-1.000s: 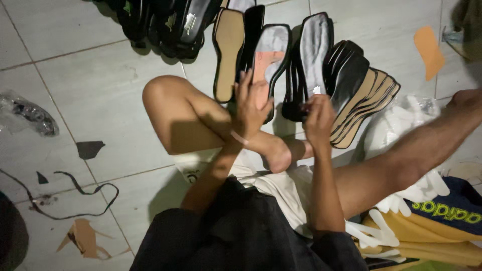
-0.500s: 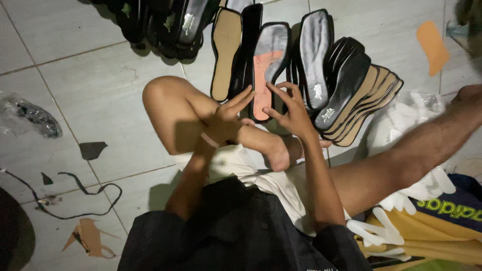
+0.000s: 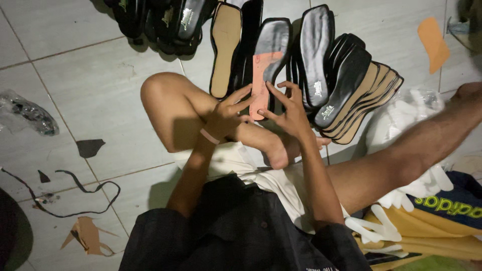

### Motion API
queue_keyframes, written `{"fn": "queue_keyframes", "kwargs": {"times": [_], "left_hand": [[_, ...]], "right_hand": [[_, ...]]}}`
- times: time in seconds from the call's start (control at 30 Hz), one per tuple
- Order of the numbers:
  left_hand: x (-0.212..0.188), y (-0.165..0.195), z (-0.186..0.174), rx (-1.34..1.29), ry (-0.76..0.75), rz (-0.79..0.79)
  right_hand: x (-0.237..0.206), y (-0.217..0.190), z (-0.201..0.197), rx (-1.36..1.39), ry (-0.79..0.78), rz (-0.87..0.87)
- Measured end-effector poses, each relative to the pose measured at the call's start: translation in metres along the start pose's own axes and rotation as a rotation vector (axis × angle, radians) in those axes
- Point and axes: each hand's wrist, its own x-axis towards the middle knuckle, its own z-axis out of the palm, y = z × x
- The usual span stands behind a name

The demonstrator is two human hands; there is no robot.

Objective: The person sits on the floor and assembles shoes by inserting pink insoles into black shoe uppers. They handle multiple pairs, aligning the insoles and pressing them into place before stacking the finished shoes.

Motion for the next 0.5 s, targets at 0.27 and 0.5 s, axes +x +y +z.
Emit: {"fn": "queue_keyframes", "kwargs": {"times": [0.27,0.5], "left_hand": [[0.006,0.006,-0.007,0.007,-0.032,-0.055],[0.027,0.024,-0.015,0.251,-0.034,-0.017]], "right_hand": [[0.0,-0.003,-0.002,-0.043,-0.025,0.025],[0.004,0.012,0.005,0.209,0.235,0.173]]}}
